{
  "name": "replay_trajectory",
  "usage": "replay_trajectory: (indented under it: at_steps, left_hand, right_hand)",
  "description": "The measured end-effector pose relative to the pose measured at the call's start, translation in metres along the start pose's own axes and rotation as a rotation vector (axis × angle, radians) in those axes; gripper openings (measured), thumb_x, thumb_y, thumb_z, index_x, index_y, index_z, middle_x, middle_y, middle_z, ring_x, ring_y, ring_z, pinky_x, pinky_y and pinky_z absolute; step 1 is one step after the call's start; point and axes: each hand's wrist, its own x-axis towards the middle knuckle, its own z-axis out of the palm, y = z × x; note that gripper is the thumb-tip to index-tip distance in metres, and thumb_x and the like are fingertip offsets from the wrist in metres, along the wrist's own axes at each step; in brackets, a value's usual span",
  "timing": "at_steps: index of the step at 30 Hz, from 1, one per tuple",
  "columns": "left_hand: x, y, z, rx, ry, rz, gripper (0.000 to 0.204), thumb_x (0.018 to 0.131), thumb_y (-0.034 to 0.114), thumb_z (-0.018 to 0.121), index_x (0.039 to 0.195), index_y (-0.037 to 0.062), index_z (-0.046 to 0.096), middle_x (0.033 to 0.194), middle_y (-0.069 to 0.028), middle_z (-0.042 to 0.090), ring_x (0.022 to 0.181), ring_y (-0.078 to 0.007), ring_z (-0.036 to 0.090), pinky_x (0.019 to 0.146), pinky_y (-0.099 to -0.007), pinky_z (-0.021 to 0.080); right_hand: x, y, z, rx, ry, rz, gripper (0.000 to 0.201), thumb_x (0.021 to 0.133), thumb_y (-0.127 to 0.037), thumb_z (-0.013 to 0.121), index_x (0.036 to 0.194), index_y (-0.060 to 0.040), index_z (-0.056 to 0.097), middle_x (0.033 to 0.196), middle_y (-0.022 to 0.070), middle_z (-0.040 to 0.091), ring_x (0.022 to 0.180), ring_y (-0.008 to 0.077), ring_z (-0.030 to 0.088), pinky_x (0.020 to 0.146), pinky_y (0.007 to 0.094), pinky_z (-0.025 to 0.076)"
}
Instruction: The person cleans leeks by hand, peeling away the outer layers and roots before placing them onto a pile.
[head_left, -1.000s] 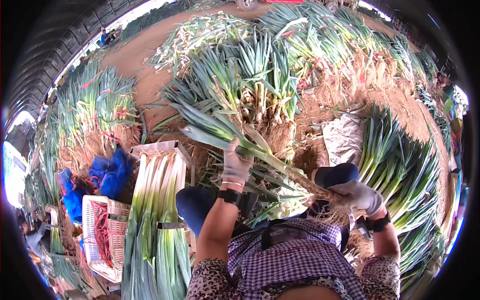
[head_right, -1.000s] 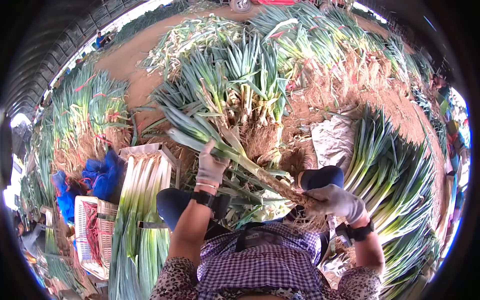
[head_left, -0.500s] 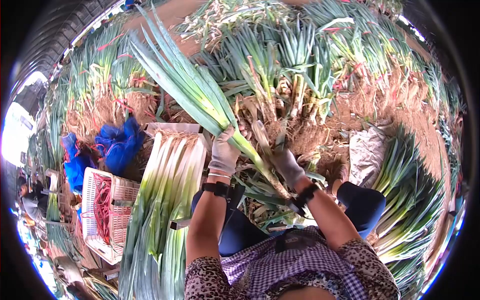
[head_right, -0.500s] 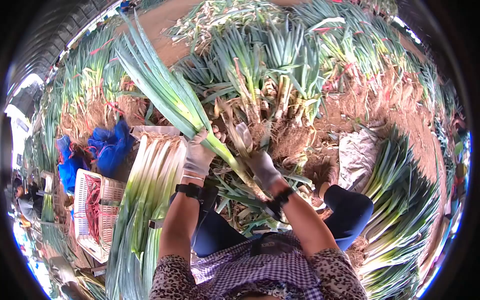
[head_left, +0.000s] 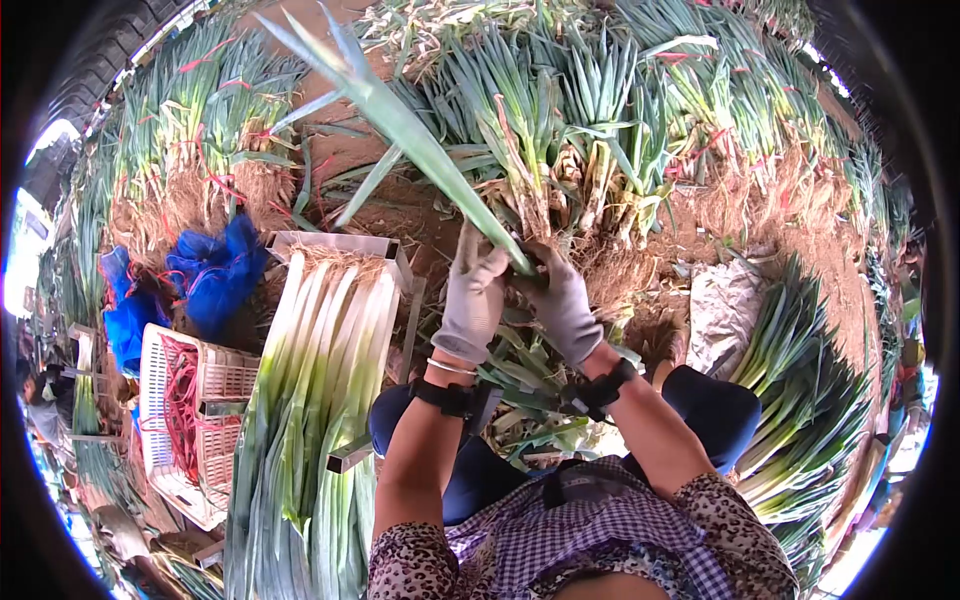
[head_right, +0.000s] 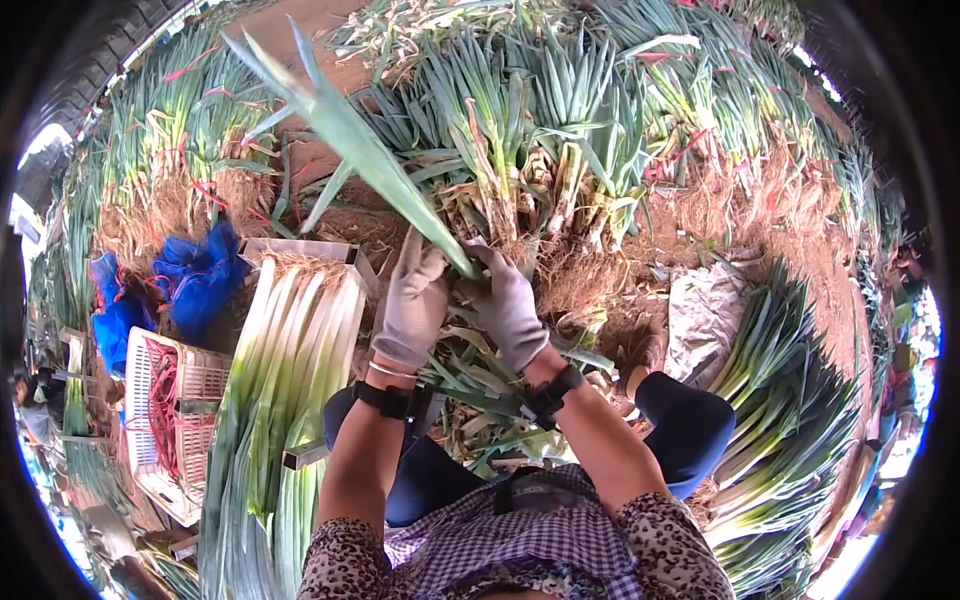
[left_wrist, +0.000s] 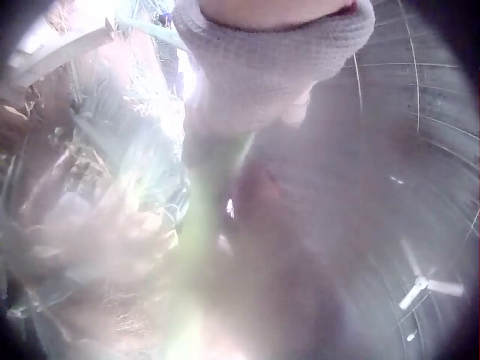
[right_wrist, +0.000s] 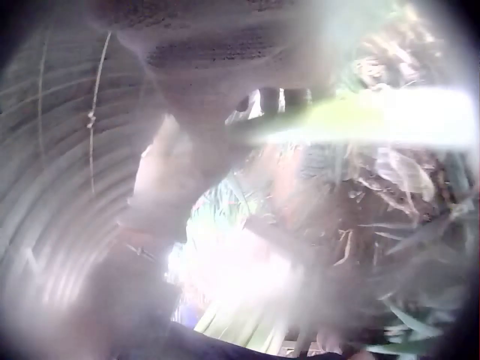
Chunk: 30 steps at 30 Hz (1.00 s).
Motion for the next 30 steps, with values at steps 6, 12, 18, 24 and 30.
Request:
replay_trajectory:
  at_steps: [6,12,18,24,30]
  left_hand:
    - [0.011,0.018,0.004,0.085,0.144,-0.087,0.027,0.089,-0.001,0.060,0.116,-0.0028,0.057,0.102,-0.0077,0.064,0.094,-0.0177,0.063,0.084,-0.0308,0.050]
    - [0.015,0.022,0.006,0.126,0.263,-0.002,0.022,0.088,-0.002,0.060,0.109,-0.0045,0.057,0.092,-0.0104,0.064,0.076,-0.0261,0.066,0.073,-0.0364,0.055]
    - [0.022,0.038,-0.011,0.069,0.278,0.098,0.020,0.088,-0.002,0.057,0.108,-0.0049,0.052,0.090,-0.0122,0.058,0.077,-0.0286,0.065,0.076,-0.0484,0.058]
    - [0.018,0.072,-0.033,0.097,0.376,0.215,0.024,0.088,-0.002,0.058,0.111,0.0020,0.054,0.093,-0.0085,0.058,0.077,-0.0253,0.062,0.080,-0.0477,0.056]
    - [0.013,0.064,-0.034,0.113,0.400,0.253,0.024,0.089,-0.002,0.058,0.112,0.0020,0.053,0.091,-0.0081,0.058,0.076,-0.0249,0.063,0.079,-0.0469,0.057]
  right_hand:
    - [-0.007,-0.017,-0.015,0.563,-0.168,0.171,0.035,0.081,-0.008,0.071,0.112,0.0047,0.060,0.098,0.0061,0.066,0.087,0.0137,0.058,0.082,0.0285,0.048]
    - [-0.026,-0.015,-0.026,0.834,-0.006,0.308,0.014,0.085,-0.009,0.064,0.097,-0.0016,0.063,0.092,0.0062,0.066,0.084,0.0167,0.065,0.083,0.0282,0.053]
    - [-0.069,0.032,-0.059,0.486,-0.168,0.228,0.019,0.084,-0.011,0.063,0.099,-0.0002,0.064,0.087,0.0058,0.064,0.079,0.0118,0.058,0.071,0.0255,0.049]
    - [-0.151,0.142,-0.080,-0.096,-0.457,0.468,0.025,0.085,-0.018,0.064,0.102,0.0002,0.065,0.086,0.0082,0.067,0.076,0.0161,0.062,0.071,0.0321,0.050]
    - [-0.111,0.086,-0.065,-0.344,-0.191,0.094,0.043,0.084,-0.037,0.069,0.114,-0.0070,0.064,0.098,0.0139,0.070,0.089,0.0276,0.067,0.081,0.0403,0.050]
